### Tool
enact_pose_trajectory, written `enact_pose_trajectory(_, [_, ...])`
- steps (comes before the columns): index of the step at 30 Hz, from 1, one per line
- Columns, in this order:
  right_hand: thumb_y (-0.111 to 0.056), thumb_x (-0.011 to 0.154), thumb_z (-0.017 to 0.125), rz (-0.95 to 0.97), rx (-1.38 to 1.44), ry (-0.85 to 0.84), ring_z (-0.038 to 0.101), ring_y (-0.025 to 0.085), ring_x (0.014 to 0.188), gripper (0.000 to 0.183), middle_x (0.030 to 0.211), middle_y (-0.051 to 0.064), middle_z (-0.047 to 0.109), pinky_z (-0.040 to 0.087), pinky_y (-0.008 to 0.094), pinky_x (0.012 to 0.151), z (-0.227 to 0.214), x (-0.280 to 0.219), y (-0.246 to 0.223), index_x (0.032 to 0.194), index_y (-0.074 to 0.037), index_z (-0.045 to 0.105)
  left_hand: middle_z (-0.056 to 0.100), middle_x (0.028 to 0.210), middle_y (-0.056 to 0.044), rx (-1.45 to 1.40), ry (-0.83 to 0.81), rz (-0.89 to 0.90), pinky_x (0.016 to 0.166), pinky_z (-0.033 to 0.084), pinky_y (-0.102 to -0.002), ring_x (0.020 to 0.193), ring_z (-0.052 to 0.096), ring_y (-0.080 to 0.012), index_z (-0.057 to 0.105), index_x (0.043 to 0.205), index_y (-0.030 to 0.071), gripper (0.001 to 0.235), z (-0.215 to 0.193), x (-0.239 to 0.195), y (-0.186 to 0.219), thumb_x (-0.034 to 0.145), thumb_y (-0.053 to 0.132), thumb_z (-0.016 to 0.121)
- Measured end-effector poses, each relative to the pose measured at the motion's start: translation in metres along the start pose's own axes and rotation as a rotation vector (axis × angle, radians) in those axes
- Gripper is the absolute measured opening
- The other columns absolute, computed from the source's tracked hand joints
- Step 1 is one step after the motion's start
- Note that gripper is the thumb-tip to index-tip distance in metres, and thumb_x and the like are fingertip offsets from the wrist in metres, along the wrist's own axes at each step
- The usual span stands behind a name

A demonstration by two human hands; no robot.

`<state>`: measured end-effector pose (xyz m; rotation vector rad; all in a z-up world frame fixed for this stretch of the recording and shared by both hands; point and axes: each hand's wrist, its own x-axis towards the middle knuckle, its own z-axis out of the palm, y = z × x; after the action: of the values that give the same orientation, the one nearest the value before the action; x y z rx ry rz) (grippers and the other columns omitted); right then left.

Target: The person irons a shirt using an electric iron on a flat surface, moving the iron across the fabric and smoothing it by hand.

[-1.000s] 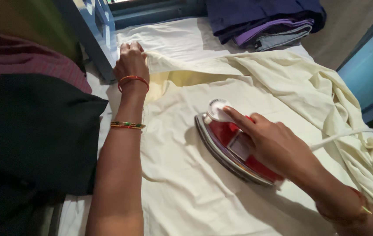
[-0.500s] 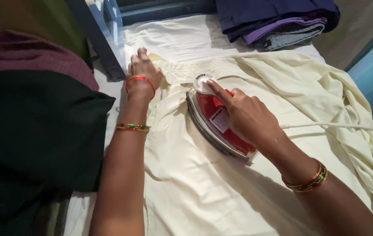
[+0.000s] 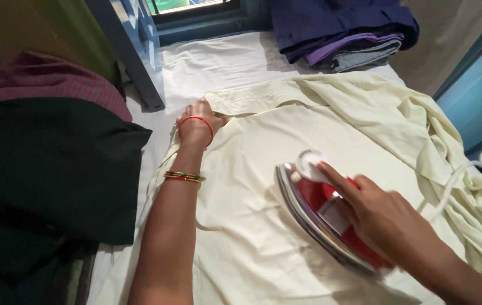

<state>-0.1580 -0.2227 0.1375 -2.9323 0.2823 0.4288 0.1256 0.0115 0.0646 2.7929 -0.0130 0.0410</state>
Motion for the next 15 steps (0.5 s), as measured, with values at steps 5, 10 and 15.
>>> enact_pose_trajectory(5, [-0.037, 0.102, 0.044, 0.103, -0.039, -0.115, 0.076, 0.024, 0.076, 0.070, 0.121, 0.001, 0.064, 0.065, 0.039, 0.076, 0.009, -0.024, 0.021, 0.162, -0.055, 0.013, 0.070, 0.116, -0.019, -0.079, 0.086, 0.025, 0.092, 0.056, -0.050, 0.110, 0.067, -0.0404, 0.062, 0.122, 0.013, 0.038, 0.012, 0.015, -0.008, 0.090, 0.029, 0.074])
enact_pose_trajectory(10, [-0.028, 0.096, 0.050, 0.067, -0.028, -0.066, 0.077, 0.024, 0.076, 0.079, 0.124, -0.003, 0.065, 0.064, 0.039, 0.077, 0.009, -0.023, 0.027, 0.161, -0.055, 0.015, 0.072, 0.108, -0.022, -0.062, 0.291, 0.073, 0.086, 0.056, -0.052, 0.104, 0.068, -0.0425, 0.056, 0.123, 0.012, 0.029, -0.001, 0.027, -0.017, 0.096, 0.018, 0.065])
enact_pose_trajectory(15, [-0.033, 0.102, 0.046, 0.108, -0.011, -0.138, 0.076, 0.025, 0.082, 0.070, 0.123, -0.001, 0.065, 0.062, 0.040, 0.080, -0.007, -0.010, 0.008, 0.161, -0.057, 0.018, 0.074, 0.103, -0.021, 0.057, 0.423, 0.143, 0.077, 0.059, -0.051, 0.097, 0.072, -0.0416, 0.056, 0.122, 0.012, 0.020, -0.016, 0.045, -0.021, 0.104, 0.006, 0.050])
